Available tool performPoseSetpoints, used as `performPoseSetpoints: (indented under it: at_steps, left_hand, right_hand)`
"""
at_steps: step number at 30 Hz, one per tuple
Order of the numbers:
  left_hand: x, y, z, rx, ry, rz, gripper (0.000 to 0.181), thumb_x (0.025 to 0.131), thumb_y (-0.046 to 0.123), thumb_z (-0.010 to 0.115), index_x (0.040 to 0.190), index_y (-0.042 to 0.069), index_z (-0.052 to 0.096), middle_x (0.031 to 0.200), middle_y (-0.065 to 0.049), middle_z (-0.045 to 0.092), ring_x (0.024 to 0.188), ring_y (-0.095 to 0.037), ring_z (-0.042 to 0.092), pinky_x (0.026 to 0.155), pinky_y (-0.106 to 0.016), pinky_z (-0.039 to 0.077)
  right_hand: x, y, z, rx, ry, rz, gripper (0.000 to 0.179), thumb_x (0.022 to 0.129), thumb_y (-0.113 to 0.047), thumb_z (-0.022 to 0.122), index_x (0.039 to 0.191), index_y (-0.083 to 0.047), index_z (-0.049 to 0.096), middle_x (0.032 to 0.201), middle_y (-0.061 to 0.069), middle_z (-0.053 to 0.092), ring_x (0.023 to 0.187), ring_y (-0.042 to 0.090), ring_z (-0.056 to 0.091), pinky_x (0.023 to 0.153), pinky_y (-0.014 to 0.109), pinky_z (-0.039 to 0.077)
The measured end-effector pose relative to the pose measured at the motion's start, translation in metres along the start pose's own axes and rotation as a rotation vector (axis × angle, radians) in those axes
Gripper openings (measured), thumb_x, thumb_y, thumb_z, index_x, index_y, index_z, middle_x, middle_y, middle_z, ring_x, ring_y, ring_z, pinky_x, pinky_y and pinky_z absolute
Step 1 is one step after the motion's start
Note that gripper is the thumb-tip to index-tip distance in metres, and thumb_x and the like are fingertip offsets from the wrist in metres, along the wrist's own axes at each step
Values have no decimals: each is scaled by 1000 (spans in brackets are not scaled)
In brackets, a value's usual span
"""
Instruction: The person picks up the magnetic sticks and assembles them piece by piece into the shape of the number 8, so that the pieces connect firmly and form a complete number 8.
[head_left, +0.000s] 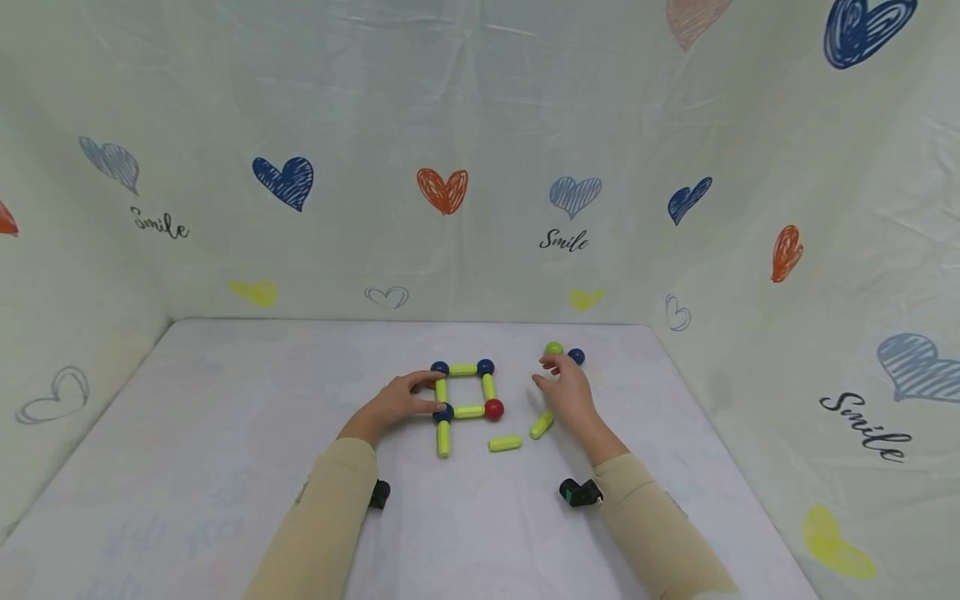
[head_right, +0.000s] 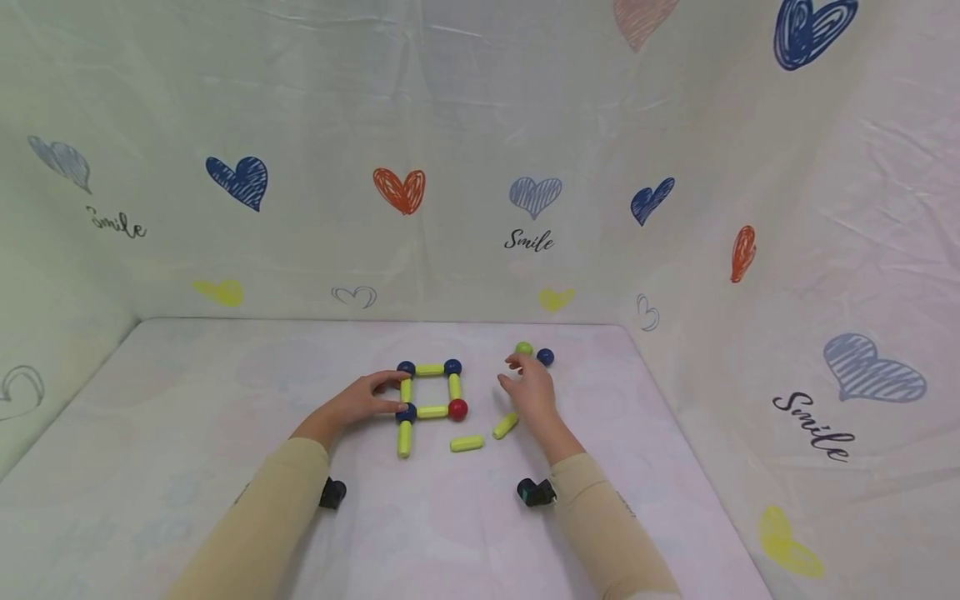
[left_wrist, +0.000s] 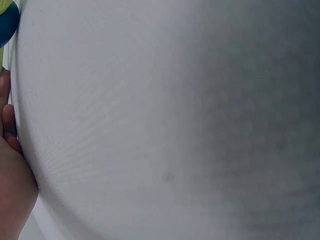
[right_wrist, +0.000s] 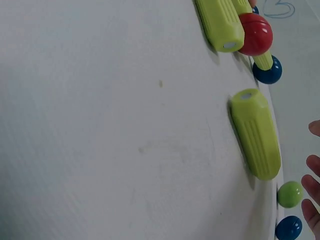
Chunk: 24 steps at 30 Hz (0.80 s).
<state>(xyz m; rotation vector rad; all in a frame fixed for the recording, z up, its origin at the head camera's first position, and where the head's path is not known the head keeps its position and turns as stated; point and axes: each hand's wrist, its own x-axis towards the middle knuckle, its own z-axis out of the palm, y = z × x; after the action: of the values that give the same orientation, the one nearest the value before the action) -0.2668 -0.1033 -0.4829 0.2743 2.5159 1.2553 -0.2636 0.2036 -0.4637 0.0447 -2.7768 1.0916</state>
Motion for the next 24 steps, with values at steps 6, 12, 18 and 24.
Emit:
performPoseSetpoints:
  at_steps: [6,12,18,24]
  left_hand:
    - [1,-2,0,-2,-7,9,62,83,33,79,138,18,55,130,-8,55,130,-33,42,109,-51,33]
    - [1,-3,0,-4,-8,5,62,82,33,80,138,19,56,130,-8,55,130,-33,42,109,-51,32]
    - [1,-3,0,2,-4,13,61,82,33,80,137,19,57,126,-6,57,127,-31,44,109,-51,33]
    - [0,0,0,11,2,11,61,82,31,80,137,18,57,126,-6,57,127,-31,44,109,-52,33]
  right_hand:
    - [10,10,-10,-66,30,-24,34,88,-14,72,116,3,62,114,17,62,107,33,54,91,45,45]
    - [22,15,-19,-110,73,-66,33,87,-11,72,116,4,63,114,20,62,110,38,53,96,49,40]
    - [36,22,-23,-234,74,-102,33,85,-11,72,115,1,64,115,19,62,113,40,50,97,55,36]
    - [48,27,-25,-302,10,-78,36,86,-15,72,118,-2,64,119,18,61,118,39,48,97,56,37]
